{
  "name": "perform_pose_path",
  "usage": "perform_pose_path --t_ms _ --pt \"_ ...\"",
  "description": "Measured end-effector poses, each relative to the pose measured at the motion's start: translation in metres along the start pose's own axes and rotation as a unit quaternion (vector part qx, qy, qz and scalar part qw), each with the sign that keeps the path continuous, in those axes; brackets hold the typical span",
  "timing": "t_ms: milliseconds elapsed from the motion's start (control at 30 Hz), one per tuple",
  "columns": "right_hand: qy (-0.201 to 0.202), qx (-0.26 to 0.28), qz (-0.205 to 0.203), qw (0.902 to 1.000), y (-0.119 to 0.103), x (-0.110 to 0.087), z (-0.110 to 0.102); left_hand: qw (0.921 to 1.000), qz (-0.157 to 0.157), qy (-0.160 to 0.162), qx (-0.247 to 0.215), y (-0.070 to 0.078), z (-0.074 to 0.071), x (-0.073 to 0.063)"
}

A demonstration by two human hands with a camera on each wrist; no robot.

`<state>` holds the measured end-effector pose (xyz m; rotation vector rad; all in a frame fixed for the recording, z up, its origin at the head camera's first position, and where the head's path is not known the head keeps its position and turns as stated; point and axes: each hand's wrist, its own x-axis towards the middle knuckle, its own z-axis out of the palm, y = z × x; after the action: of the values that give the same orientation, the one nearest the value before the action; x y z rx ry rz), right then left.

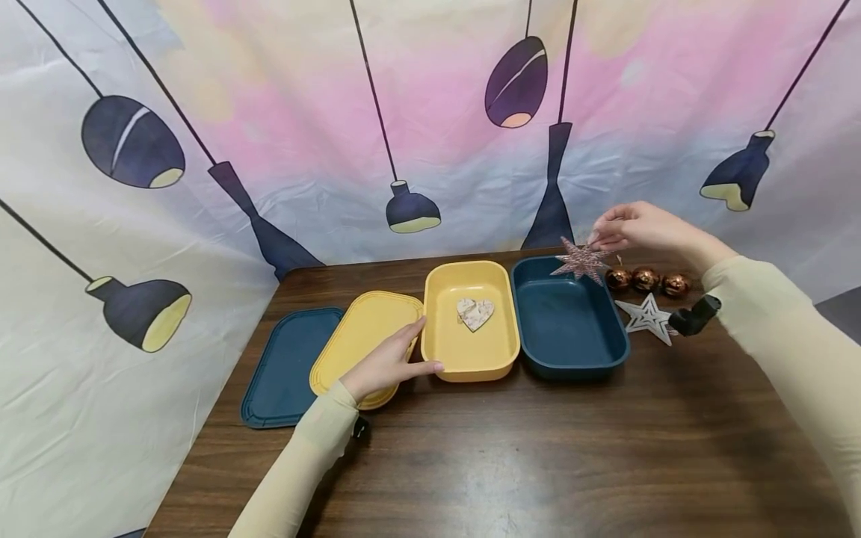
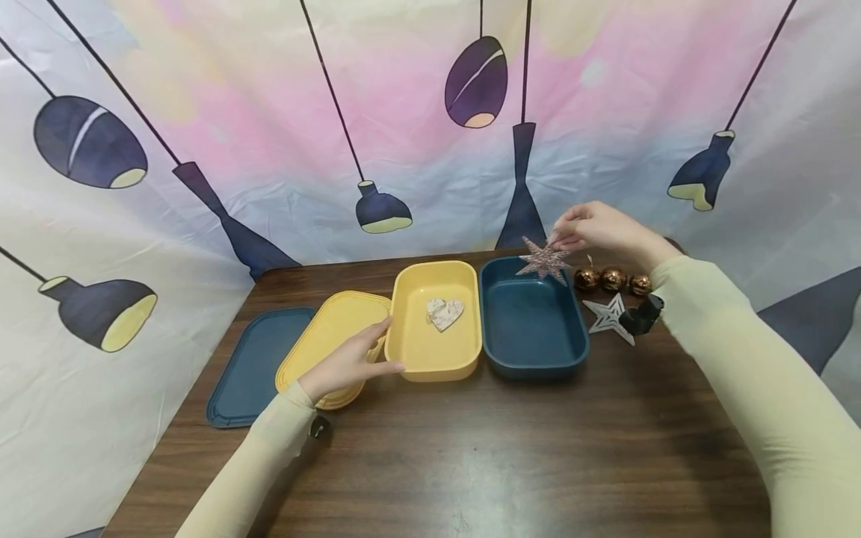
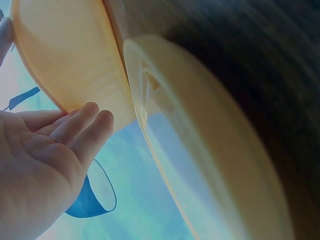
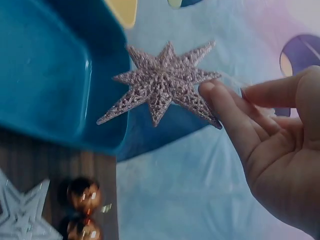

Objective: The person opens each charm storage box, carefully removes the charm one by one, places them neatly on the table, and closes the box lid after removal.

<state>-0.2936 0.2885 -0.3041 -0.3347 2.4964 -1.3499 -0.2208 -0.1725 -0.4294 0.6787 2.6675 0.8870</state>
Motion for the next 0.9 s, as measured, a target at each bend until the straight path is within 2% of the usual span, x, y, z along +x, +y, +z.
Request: perform_pose_path --t_ms 133,367,600,733,900 --pt "0.02 0.006 0.018 0.9996 0.016 -0.009 -0.013 1.0 0.003 0.002 0.003 0.0 0.0 0.001" --pt "0.032 0.026 0.053 0.9978 0.044 -0.027 -0.03 1.0 0.001 0.0 0.001 0.001 0.001 0.001" --pt "0.023 0.09 0.076 0.9928 0.064 -0.041 -0.039 1.0 -0.004 0.002 -0.003 0.003 0.001 0.001" --pt "0.023 0.111 0.078 0.9905 0.075 -0.048 -0.04 1.0 -0.004 0.005 -0.004 0.003 0.001 0.001" --pt "0.049 0.13 0.069 0.9879 0.084 -0.058 -0.039 1.0 -0.004 0.003 -0.002 0.005 0.001 0.003"
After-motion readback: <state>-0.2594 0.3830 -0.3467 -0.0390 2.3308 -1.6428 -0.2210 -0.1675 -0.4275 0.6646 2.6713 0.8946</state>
